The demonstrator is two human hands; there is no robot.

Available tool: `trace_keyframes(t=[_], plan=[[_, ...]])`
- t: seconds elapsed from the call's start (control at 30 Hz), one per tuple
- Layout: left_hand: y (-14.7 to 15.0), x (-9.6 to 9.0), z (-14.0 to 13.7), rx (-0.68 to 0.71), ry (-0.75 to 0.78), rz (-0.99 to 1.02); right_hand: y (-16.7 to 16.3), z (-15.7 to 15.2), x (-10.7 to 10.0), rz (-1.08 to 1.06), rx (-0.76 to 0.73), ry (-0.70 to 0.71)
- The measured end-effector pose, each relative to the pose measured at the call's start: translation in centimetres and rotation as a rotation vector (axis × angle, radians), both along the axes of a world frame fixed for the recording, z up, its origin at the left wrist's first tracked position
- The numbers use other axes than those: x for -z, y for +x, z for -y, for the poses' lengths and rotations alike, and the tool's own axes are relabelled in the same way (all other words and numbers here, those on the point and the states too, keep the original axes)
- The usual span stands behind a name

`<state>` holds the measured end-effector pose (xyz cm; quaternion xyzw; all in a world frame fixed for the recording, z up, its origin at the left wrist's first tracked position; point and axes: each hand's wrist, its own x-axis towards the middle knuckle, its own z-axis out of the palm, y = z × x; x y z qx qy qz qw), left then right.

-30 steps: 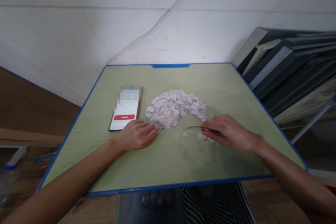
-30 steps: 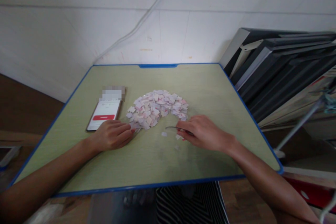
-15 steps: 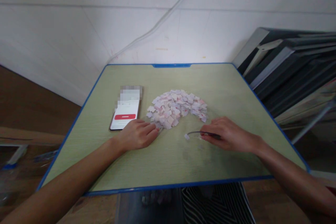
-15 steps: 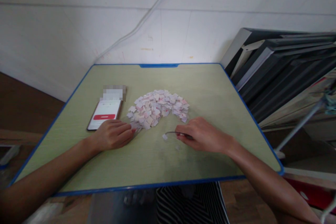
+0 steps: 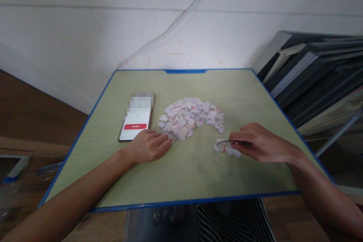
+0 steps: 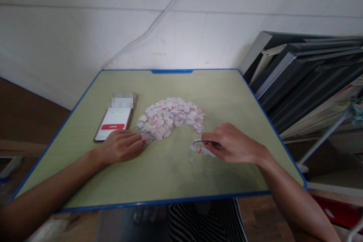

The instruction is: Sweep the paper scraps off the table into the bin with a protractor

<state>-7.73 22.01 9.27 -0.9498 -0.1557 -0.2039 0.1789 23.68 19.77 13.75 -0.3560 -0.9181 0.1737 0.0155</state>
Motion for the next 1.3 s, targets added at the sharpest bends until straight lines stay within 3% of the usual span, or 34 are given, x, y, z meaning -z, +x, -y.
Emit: trace_keyframes(t=[0.33,0.47,0.63,0.83,1.03,1.3], plan=[[-0.1,0.1,-0.1,-0.003,0.005,0.003,0.3,1.1,-0.6,0.045,0.088,0.167],[0.0,0.1,0.0,-0.004,0.011,0.007,-0.1,4.1,0.8,-0.114,0.266,0.192],[0.2,0.2,-0.1,-0.01,0.02,0.017,-1.2,7.9,3.3,-0.129,0.492,0.229],[0.1,0.4,-0.3,0.005,0.018,0.028,-2.6,8.7,3.9,-0.182,0.668,0.152],[-0.1,0.5,-0.4,-0.006,0.042,0.021,-5.3,7.5,3.7,-0.236,0.651,0.049],[-0.2,0.6,-0.6,-0.023,0.058,0.002,-10.4,6.7,3.1,-0.186,0.436,-0.042]])
